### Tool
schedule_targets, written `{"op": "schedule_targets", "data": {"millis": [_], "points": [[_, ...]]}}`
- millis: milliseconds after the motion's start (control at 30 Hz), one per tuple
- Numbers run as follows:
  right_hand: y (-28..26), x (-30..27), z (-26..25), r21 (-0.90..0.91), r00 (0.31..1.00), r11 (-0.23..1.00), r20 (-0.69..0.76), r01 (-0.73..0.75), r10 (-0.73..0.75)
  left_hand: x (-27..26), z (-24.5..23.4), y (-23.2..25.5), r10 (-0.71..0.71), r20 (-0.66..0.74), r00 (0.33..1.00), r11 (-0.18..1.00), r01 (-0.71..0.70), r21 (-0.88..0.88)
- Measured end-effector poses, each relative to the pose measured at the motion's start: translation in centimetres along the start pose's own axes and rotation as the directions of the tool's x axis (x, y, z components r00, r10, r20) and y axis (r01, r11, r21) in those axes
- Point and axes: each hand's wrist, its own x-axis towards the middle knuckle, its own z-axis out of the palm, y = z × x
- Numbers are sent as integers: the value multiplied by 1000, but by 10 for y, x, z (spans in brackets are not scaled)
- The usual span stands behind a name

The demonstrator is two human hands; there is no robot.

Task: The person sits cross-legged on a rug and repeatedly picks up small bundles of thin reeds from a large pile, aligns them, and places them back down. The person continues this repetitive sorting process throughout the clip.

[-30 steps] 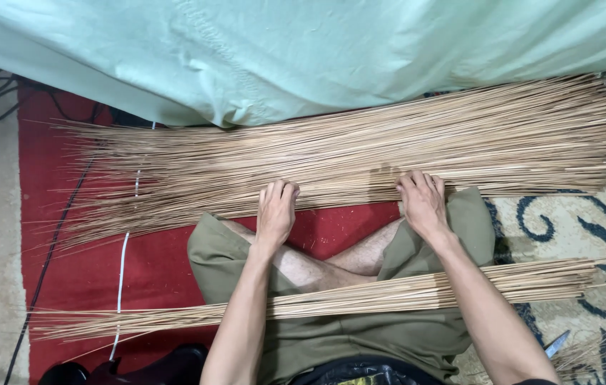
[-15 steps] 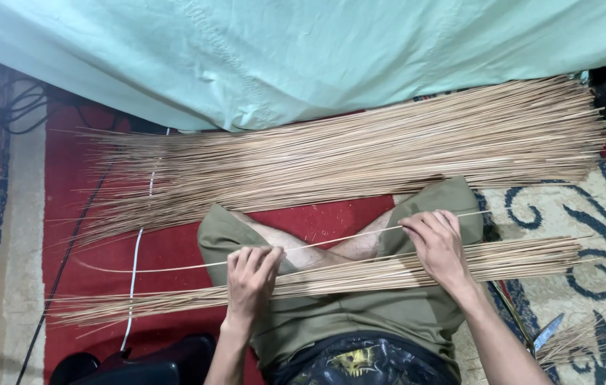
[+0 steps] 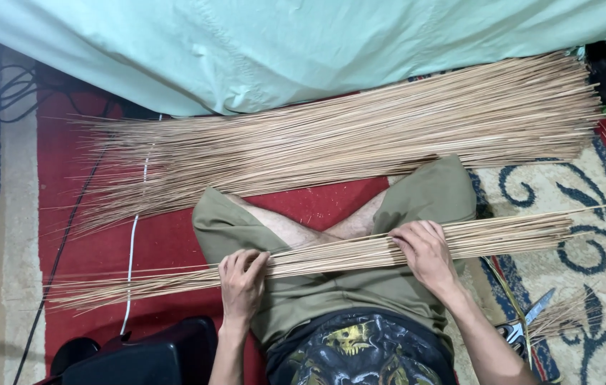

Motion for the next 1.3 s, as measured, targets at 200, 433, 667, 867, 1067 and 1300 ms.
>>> {"op": "schedule_targets", "data": {"millis": [200, 433, 667, 867, 1067, 1300], "points": [[-13, -6, 14, 54, 999, 998, 42, -27, 25, -7, 0, -1, -81, -46, 996, 993, 77, -86], [-31, -1, 29, 90, 1000, 996, 20, -12, 10, 3, -3, 11, -66, -89, 994, 995, 59, -77], [-61, 4, 41, 118, 1000, 993, 17, 25, -27, 5, 11, 29, 10, -23, 1000, 986, -13, -166], [-59, 0, 49, 118, 999, 993, 35, 20, -25, -2, 13, 24, 2, -23, 1000, 985, -6, -170], [-67, 5, 40, 153, 999, 987, -32, 42, -37, 1, 14, 23, -49, -58, 997, 972, 34, -231], [-66, 4, 27, 92, 993, 996, 122, -14, 2, -2, 25, 24, -52, -30, 998, 986, 46, -162]]}}
